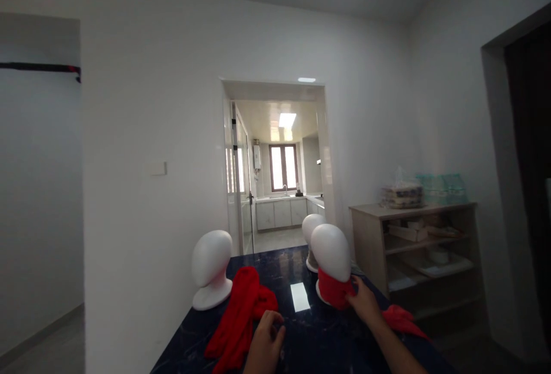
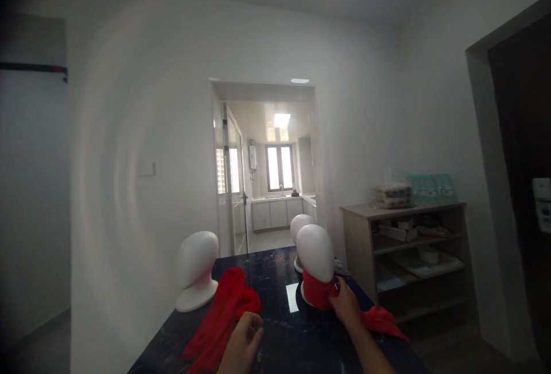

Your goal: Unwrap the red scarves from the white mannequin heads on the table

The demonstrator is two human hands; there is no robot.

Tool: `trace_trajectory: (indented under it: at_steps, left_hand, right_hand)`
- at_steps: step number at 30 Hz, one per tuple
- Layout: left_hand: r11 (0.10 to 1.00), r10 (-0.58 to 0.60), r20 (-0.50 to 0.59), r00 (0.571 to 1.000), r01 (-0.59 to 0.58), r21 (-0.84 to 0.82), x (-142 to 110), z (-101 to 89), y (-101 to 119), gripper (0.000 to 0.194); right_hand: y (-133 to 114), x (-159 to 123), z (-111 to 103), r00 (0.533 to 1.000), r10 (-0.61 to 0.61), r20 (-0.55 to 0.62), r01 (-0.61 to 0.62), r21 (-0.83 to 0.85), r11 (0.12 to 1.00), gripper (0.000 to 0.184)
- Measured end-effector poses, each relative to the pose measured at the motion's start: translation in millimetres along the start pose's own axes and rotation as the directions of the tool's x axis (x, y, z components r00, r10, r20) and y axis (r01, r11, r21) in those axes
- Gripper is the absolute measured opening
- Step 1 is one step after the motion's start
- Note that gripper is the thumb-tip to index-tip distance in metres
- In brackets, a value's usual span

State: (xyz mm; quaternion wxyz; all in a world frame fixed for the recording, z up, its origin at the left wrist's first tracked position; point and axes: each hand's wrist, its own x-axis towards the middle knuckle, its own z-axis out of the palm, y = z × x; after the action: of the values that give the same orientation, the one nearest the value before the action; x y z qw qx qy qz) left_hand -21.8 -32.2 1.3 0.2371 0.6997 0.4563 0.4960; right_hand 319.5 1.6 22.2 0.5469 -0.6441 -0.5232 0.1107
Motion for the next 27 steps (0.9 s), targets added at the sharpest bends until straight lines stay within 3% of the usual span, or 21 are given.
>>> trace_trajectory:
  at_steps: [3, 9, 13, 17, 19, 22, 27]
  left_hand:
    - [1.0, 0.008, -0.001, 1.0, -0.008, -0.02, -2.4, -0.4, 0.5, 0.013]
    - [0.998, 0.037, 0.053, 0.998, -0.034, -0.054, -4.2, 3.3, 2.7, 0.029]
    - [0.971, 0.014, 0.027, 1.0, -0.007, -0.239, 7.9, 14.9, 6.0, 0.073]
    - [0.888, -0.101, 0.068, 0.993, 0.121, -0.443, 19.9, 26.0, 22.0, 0.109]
    - [0.861, -0.147, 0.074, 0.986, 0.165, -0.481, 21.4, 29.5, 32.9, 0.115]
    - [0.844, -0.145, 0.03, 0.989, 0.14, -0.518, 20.1, 35.7, 46.5, 0.122]
    - [0.864, -0.189, -0.016, 0.982, 0.158, -0.479, 14.9, 52.4, 53.4, 0.123]
  right_hand:
    - [-6.1, -0.2, 4.3, 0.991, -0.053, 0.119, 0.047, 0.054, 0.997, 0.051]
    - [-16.0, -18.0, 32.7, 0.958, -0.172, 0.231, 0.104, 0.283, 0.953, 0.049]
    - [-24.7, -44.7, 57.7, 0.957, -0.162, 0.24, 0.096, 0.264, 0.96, 0.032]
    - [-37.6, -77.3, 76.4, 0.949, -0.162, 0.271, 0.085, 0.275, 0.958, 0.022]
    - [-45.2, -90.3, 77.4, 0.955, -0.14, 0.262, 0.05, 0.323, 0.945, 0.034]
    - [-55.9, -100.9, 68.8, 0.945, -0.141, 0.294, 0.003, 0.427, 0.904, 0.05]
    - [-59.5, -103.2, 54.6, 0.885, -0.238, 0.399, -0.057, 0.603, 0.796, 0.044]
